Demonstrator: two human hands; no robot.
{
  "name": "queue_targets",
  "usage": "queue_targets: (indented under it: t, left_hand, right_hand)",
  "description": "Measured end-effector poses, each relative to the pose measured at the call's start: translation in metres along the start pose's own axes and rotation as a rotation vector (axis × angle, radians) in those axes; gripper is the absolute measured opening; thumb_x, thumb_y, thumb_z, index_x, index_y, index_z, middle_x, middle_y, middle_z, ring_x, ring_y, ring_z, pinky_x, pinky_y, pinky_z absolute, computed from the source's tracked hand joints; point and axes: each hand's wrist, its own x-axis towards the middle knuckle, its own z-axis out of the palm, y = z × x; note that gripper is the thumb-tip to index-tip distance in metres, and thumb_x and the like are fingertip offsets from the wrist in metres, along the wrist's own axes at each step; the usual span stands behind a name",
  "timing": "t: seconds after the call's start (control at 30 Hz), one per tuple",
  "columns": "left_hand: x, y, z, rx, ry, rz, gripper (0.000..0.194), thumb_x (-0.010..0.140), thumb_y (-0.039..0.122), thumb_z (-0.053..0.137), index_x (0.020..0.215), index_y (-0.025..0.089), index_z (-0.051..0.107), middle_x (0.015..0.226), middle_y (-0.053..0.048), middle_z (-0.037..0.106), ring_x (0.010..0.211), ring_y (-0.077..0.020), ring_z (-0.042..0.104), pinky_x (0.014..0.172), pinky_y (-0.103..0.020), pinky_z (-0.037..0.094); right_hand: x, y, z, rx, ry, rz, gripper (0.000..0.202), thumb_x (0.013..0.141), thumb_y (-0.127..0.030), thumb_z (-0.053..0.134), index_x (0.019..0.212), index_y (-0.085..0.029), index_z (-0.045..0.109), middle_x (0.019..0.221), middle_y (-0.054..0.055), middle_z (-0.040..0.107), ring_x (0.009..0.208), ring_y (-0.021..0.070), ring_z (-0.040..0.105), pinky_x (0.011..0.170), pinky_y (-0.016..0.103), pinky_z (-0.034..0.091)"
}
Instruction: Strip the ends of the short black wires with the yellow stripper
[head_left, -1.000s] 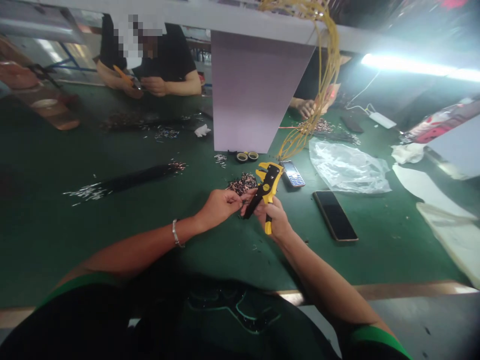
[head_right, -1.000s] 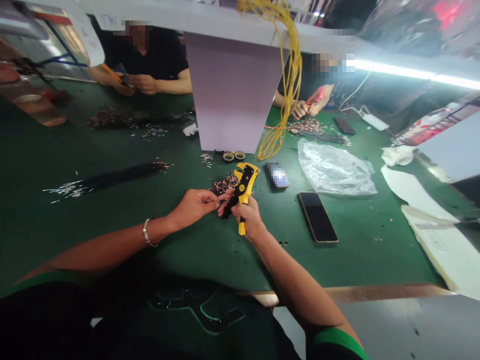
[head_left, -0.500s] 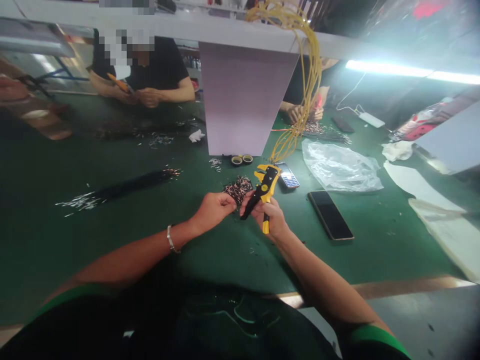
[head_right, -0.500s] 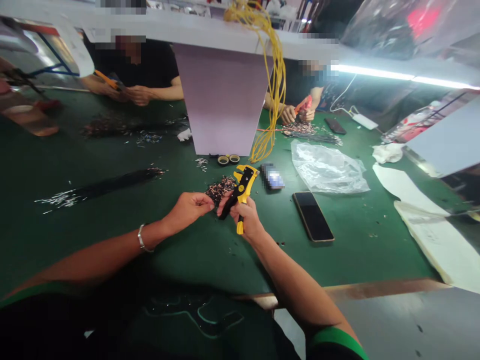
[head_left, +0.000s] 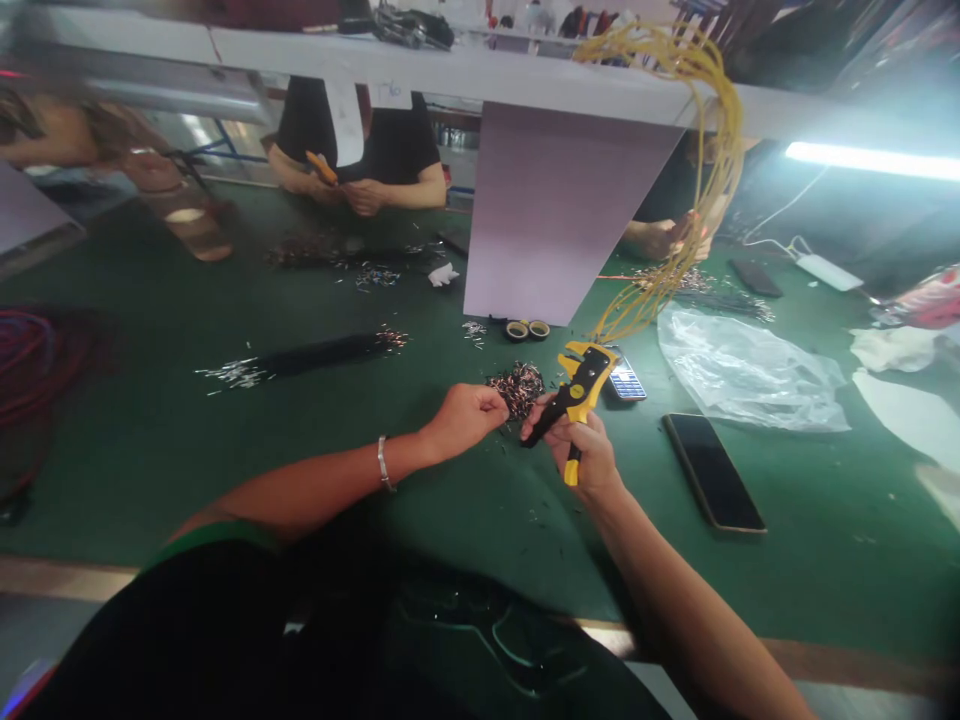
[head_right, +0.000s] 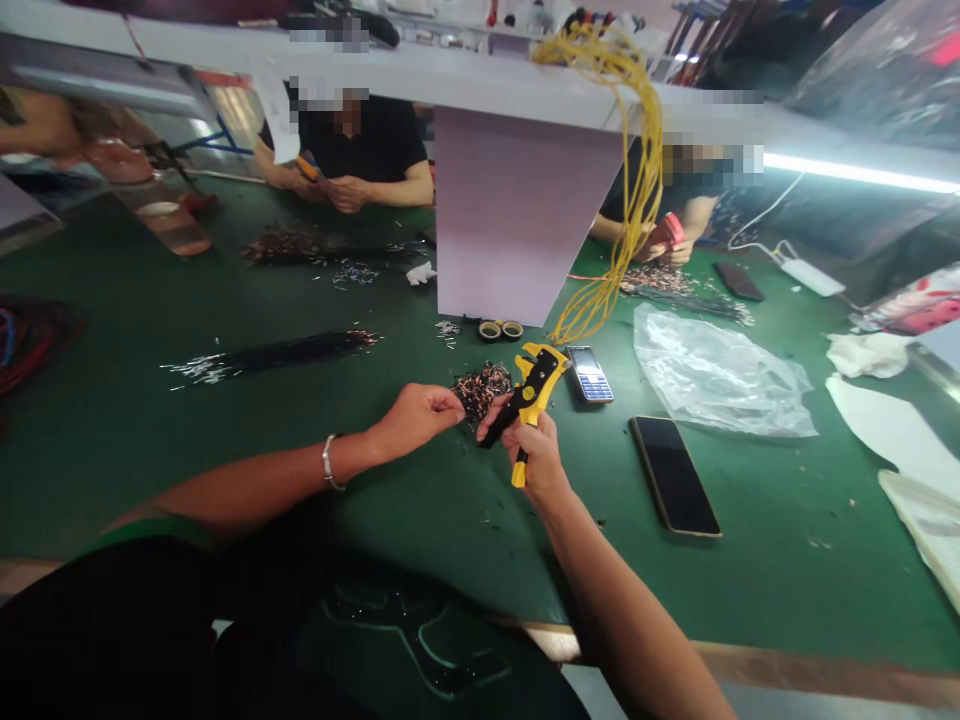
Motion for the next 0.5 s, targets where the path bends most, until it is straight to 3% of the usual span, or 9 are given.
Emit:
queue_targets:
  t: [0.2, 0.5]
  left_hand:
    - [0.001, 0.006, -0.006, 0.037, 0.078, -0.004, 0.012, 0.077, 0.015, 0.060, 0.068, 0.015, 0.068, 0.058, 0.002, 0.062, 0.055, -0.0092, 0.053, 0.053, -0.022, 0.040]
    - [0.004, 0.013, -0.016, 0.041, 0.203, 0.019, 0.012, 0.078, 0.018, 0.061, 0.074, 0.015, 0.071, 0.069, -0.002, 0.071, 0.061, -0.0104, 0.058, 0.060, -0.024, 0.047]
  right_hand:
    - [-0.004, 0.002, -0.004, -0.203, 0.080, -0.046, 0.031, 0.062, -0.014, 0.061, 0.092, -0.020, 0.064, 0.075, -0.001, 0.066, 0.065, 0.0192, 0.063, 0.066, 0.036, 0.051]
    - [-0.002, 0.010, -0.006, -0.325, 0.129, -0.004, 0.031, 0.064, -0.019, 0.066, 0.094, -0.021, 0.062, 0.077, -0.001, 0.066, 0.065, 0.0190, 0.063, 0.067, 0.036, 0.050]
